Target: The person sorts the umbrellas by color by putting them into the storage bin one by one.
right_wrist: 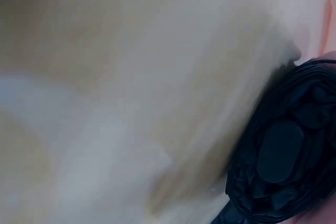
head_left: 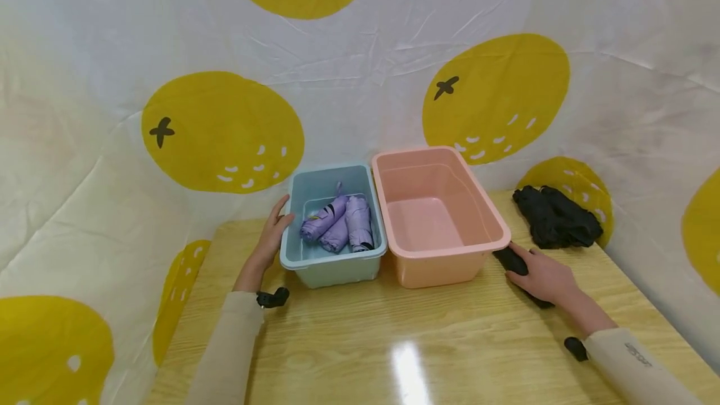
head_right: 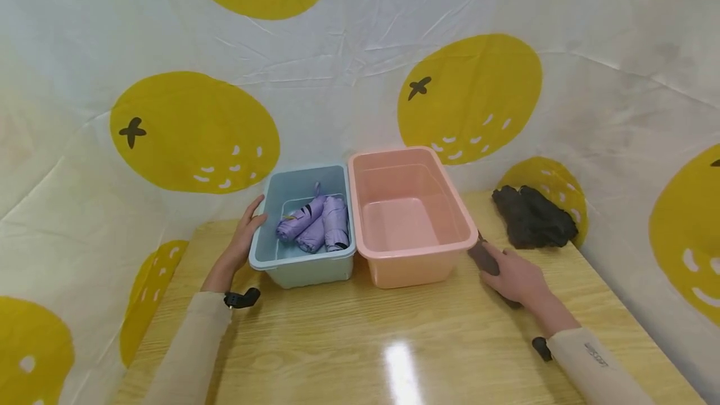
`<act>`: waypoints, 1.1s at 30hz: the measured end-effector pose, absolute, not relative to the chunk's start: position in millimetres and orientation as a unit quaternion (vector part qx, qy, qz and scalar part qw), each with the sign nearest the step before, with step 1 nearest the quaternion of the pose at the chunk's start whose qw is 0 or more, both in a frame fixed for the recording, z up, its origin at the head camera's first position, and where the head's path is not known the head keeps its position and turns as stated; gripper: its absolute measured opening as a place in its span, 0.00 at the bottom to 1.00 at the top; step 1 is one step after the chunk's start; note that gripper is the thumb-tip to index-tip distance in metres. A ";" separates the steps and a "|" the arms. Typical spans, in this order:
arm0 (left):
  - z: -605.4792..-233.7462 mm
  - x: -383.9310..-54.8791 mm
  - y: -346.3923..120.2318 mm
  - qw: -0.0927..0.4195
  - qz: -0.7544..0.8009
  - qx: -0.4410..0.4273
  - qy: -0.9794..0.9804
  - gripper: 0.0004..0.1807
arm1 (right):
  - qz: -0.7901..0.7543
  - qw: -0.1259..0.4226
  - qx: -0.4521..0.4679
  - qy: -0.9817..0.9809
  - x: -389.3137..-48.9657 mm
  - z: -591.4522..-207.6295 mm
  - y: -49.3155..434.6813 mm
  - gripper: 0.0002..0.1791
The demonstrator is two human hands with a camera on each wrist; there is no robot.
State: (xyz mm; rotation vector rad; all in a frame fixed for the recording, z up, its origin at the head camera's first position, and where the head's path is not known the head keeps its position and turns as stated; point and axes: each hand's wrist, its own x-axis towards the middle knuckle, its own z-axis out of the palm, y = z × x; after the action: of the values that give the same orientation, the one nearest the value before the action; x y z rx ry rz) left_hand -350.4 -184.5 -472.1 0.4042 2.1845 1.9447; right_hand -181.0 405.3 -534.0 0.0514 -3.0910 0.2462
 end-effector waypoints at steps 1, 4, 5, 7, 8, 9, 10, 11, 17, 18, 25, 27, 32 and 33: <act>-471.7 -349.3 -184.6 0.093 0.654 0.134 0.738 0.35 | 0.081 0.018 0.015 -0.996 -185.2 -534.8 405.6 0.45; -473.2 -347.8 -183.9 0.090 0.654 0.128 0.740 0.34 | 0.085 0.020 0.026 -0.996 -194.7 -533.1 407.2 0.42; -473.9 -347.8 -183.1 0.093 0.656 0.127 0.738 0.34 | 0.078 0.022 0.032 -0.996 -197.1 -532.0 408.3 0.40; -476.7 -347.7 -181.8 0.097 0.655 0.124 0.739 0.34 | 0.069 0.022 0.048 -0.996 -200.0 -529.4 410.2 0.38; -478.2 -347.3 -181.6 0.099 0.655 0.123 0.739 0.34 | 0.063 0.021 0.057 -0.996 -200.7 -528.6 410.8 0.37; -479.6 -346.9 -181.7 0.100 0.654 0.123 0.739 0.34 | 0.054 0.019 0.065 -0.996 -201.3 -528.7 411.7 0.36; -480.4 -346.3 -182.0 0.100 0.654 0.120 0.740 0.34 | 0.047 0.015 0.072 -0.996 -201.5 -528.7 411.9 0.37; -481.1 -345.7 -182.7 0.097 0.654 0.117 0.741 0.33 | 0.045 0.010 0.077 -0.996 -201.6 -528.9 411.8 0.37; -476.0 -345.5 -185.6 0.076 0.647 0.117 0.750 0.33 | 0.081 0.005 0.080 -0.993 -201.8 -530.4 413.3 0.42; -474.4 -346.2 -185.3 0.078 0.648 0.122 0.747 0.33 | 0.093 0.010 0.078 -0.993 -201.9 -530.1 415.0 0.43; -485.7 -354.7 -185.3 0.095 0.669 0.124 0.727 0.34 | 0.140 0.006 0.037 -0.989 -196.6 -502.5 425.3 0.44; -491.5 -359.8 -186.9 0.083 0.667 0.121 0.731 0.33 | 0.145 -0.010 0.026 -0.989 -197.8 -481.3 425.4 0.44; -503.6 -369.4 -189.3 0.056 0.651 0.126 0.746 0.33 | 0.137 -0.037 0.017 -0.990 -199.8 -428.5 425.2 0.47; -505.0 -370.0 -189.6 0.055 0.650 0.126 0.747 0.33 | 0.136 -0.039 0.017 -0.990 -200.3 -418.6 424.8 0.47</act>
State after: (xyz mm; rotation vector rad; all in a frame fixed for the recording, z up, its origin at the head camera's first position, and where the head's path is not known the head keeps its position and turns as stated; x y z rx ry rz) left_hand -370.0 -189.6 -505.0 0.3840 2.2697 1.9740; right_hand -200.3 424.8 -418.6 0.0556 -3.1898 0.4389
